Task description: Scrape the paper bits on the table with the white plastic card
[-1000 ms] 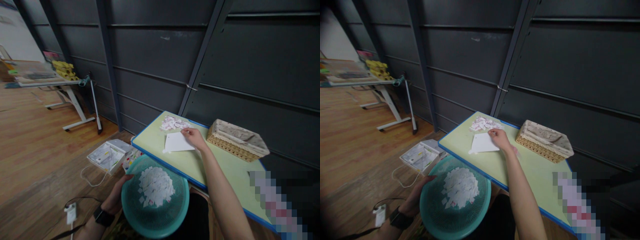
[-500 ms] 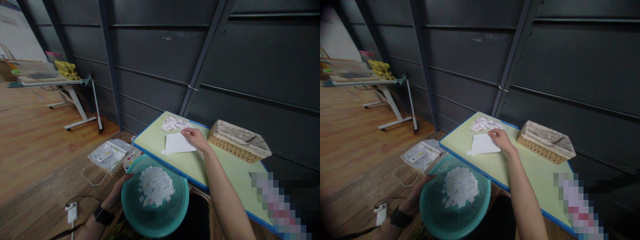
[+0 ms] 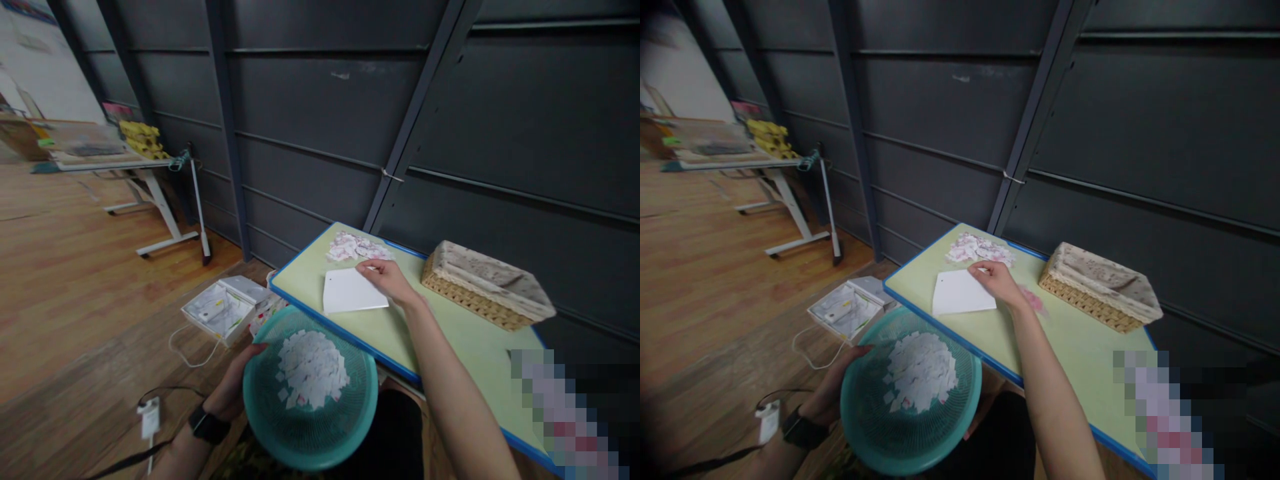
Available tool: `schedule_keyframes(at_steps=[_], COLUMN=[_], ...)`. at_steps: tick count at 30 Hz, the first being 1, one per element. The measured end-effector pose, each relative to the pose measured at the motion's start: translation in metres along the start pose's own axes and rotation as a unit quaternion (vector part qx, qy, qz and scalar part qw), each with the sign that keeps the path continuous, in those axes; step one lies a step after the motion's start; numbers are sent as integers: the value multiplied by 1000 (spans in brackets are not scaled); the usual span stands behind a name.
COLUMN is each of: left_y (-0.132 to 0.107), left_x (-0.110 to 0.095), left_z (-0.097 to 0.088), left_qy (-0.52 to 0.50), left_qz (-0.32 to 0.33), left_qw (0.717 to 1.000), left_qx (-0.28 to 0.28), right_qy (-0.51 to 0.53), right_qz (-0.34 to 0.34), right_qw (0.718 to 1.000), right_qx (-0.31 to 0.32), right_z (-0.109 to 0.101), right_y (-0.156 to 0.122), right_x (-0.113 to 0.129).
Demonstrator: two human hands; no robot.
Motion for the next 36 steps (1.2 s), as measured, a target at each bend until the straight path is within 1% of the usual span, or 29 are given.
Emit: schedule_keyframes(at_steps=[3, 5, 7, 10, 13, 15, 19, 21, 23, 24, 26, 27, 29, 31, 33, 36], left_y=[0, 0, 0, -1, -3, -4, -3, -2, -1, -1, -1, 0, 1, 2, 3, 1], left_x=[-1, -1, -2, -3, -4, -4, -3, -2, -1, -1, 0, 1, 3, 6, 7, 6], left_z=[0, 0, 1, 4, 7, 7, 3, 2, 1, 1, 0, 0, -2, -4, -4, -1], left_qy=[1, 3, 6, 10, 4, 2, 1, -4, -5, -4, 2, 6, 14, 19, 19, 21], left_qz=[-5, -3, -2, -5, -8, -9, -6, -6, -5, -3, 3, 5, 7, 5, 7, 2], left_qw=[1000, 1000, 1000, 1000, 1000, 1000, 1000, 1000, 1000, 1000, 1000, 1000, 1000, 1000, 1000, 1000], left_qx=[-5, -7, -8, -11, -9, -8, -9, -4, 1, 1, 0, -1, -1, -3, -2, 1], right_qy=[9, -5, -23, -28, 5, 37, 67, 75, 63, 38, -42, -86, -159, -204, -225, -241], right_qz=[-11, -10, -6, 3, 23, 33, 35, 28, 17, 10, -8, -17, -34, -46, -52, -62], right_qw=[997, 996, 998, 1000, 997, 996, 997, 995, 984, 974, 946, 932, 911, 899, 894, 900], right_qx=[-70, -87, -66, 6, 74, 72, -3, -62, -166, -225, -323, -352, -379, -386, -383, -357], right_z=[-10, -13, -10, 3, 14, 14, 0, -11, -25, -31, -40, -42, -41, -36, -27, -12], right_y=[1, 3, 4, 2, -2, -4, 0, 5, 8, 8, 6, 5, 1, -2, -4, -1], right_x=[1, -2, -4, -5, -1, 1, -3, -7, -12, -14, -16, -15, -13, -11, -9, -6])
Point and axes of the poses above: each hand's wrist, its own y-axis towards the middle knuckle, its own z-axis out of the palm, x = y × z, the point moved 3 cm from there along y, towards the middle knuckle, and after that the axes turned 14 degrees about z, right-handed, at the moved point
